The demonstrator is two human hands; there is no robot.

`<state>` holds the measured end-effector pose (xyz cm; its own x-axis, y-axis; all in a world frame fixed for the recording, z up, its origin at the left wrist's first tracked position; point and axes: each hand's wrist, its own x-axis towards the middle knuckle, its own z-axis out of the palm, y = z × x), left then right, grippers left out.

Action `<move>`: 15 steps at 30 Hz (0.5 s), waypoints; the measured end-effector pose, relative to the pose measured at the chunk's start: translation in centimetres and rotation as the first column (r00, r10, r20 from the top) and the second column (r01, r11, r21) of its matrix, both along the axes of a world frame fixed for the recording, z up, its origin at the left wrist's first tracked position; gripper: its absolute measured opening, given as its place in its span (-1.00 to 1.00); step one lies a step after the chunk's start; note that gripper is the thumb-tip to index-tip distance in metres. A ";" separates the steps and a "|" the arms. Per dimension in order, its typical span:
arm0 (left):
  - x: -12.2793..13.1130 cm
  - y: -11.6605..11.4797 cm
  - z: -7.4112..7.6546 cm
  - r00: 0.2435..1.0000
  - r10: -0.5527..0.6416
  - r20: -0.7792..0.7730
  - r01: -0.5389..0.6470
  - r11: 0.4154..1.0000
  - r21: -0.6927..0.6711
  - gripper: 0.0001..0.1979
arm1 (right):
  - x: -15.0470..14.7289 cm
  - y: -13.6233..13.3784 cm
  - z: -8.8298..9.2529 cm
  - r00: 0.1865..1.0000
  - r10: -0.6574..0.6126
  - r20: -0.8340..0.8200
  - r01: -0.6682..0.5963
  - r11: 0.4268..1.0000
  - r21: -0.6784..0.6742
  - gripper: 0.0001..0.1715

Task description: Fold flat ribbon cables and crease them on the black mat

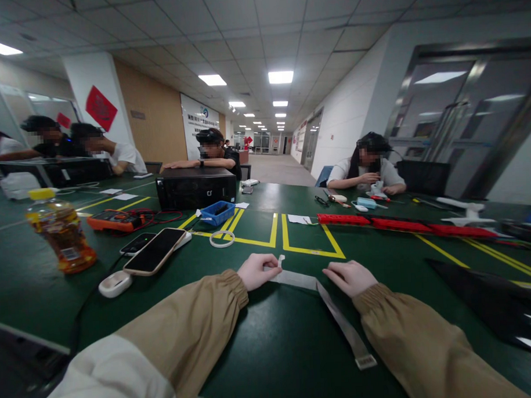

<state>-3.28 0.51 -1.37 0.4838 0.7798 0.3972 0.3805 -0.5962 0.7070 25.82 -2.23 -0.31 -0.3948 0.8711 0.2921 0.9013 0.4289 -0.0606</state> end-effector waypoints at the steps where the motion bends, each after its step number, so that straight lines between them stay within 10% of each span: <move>1: 0.0 -0.1 0.0 1.000 -0.008 0.002 0.008 1.000 0.001 -0.78 | 1.0 0.2 0.2 0.998 -0.057 -0.001 0.057 0.998 0.007 -0.57; 8: 0.0 -0.2 0.1 0.999 -0.053 -0.002 0.053 0.998 0.036 -0.78 | 9.5 0.5 1.7 0.819 -0.573 -0.042 0.570 0.820 -0.057 -0.67; 15: 0.1 -0.1 0.0 0.998 -0.061 0.017 0.061 0.998 0.016 -0.75 | 17.3 -1.3 0.4 0.342 -0.922 -0.183 0.939 0.340 0.043 -0.41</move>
<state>-3.19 0.40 -1.34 0.5234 0.7427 0.4176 0.3311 -0.6289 0.7035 43.12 -3.50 0.04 0.6900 0.6056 0.3964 0.7098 -0.6735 -0.2065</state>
